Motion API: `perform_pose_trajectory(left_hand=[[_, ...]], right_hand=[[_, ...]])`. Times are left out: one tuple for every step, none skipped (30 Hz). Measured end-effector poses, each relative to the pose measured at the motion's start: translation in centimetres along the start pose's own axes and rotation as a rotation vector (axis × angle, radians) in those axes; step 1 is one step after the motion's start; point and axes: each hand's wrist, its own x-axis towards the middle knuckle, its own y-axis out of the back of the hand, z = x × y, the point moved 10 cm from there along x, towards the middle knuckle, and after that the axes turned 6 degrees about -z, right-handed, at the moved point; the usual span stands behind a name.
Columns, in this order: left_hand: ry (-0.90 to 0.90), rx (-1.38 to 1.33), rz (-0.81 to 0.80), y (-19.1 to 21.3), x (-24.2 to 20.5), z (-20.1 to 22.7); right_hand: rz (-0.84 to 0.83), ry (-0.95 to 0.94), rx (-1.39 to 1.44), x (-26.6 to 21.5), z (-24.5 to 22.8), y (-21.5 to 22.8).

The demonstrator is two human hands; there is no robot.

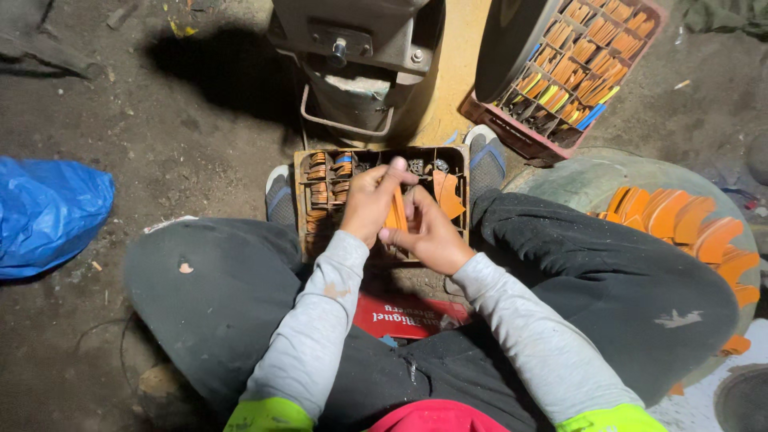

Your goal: The person sits on the floor and repeatedly smooths the edges of small orange plastic pieces using a bench grinder. They handle the pieces one at a time, rotating them to grind different sides, and place the finished pieces into a compartmentalized tray.

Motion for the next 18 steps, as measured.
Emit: perform_pose_trajectory(left_hand=[[-0.052,0.025,-0.106,-0.8,-0.1,0.5],[-0.101,0.05,-0.203,-1.4,-0.5,0.9],[-0.119,0.077,-0.198,-1.1,-0.6,0.9],[-0.141,0.107,-0.202,-1.0,-0.4,1.1],[-0.163,0.136,-0.206,-1.0,-0.1,1.3],[-0.219,0.146,-0.18,-0.8,0.0,1.8],[-0.275,0.155,-0.154,-0.8,0.1,2.2],[-0.328,0.164,-0.126,-0.8,-0.1,2.4],[-0.272,0.115,-0.124,-0.8,0.0,1.7],[-0.224,0.068,-0.125,-0.8,0.3,1.3],[-0.176,0.021,-0.127,-0.8,0.5,1.0],[-0.351,0.229,-0.014,0.1,0.0,3.2],[-0.526,0.437,0.097,1.0,-0.8,5.6],[-0.697,0.648,0.21,1.4,-2.1,7.7],[-0.625,0.544,0.254,3.1,-1.7,7.8],[-0.551,0.441,0.29,4.7,-1.4,7.8],[-0.475,0.338,0.324,5.9,-1.1,7.5],[-0.479,0.341,0.334,6.2,-1.4,7.8]], right_hand=[[0.012,-0.036,0.038,0.3,0.1,0.6],[0.018,-0.077,0.08,0.3,0.4,0.7],[0.024,-0.091,0.054,0.1,0.3,0.7],[0.037,-0.097,0.024,0.1,0.0,1.1],[0.051,-0.104,-0.005,0.1,-0.2,1.3],[0.026,-0.043,-0.054,0.3,-1.0,1.1],[0.001,0.018,-0.102,0.5,-1.8,1.0],[-0.025,0.076,-0.15,0.5,-2.3,0.7],[-0.01,0.101,-0.214,0.5,-2.4,0.8],[0.005,0.134,-0.282,0.8,-2.8,1.1],[0.02,0.167,-0.351,1.2,-3.0,1.5],[0.071,0.103,-0.51,1.7,-2.3,2.4],[0.121,0.037,-0.669,2.3,-1.6,3.5],[0.168,-0.032,-0.826,2.7,-0.6,4.4],[0.202,-0.08,-0.88,3.1,0.5,5.1],[0.24,-0.129,-0.932,3.3,1.7,5.8],[0.277,-0.179,-0.983,3.5,3.0,6.4],[0.273,-0.177,-1.035,3.9,4.2,6.3]])
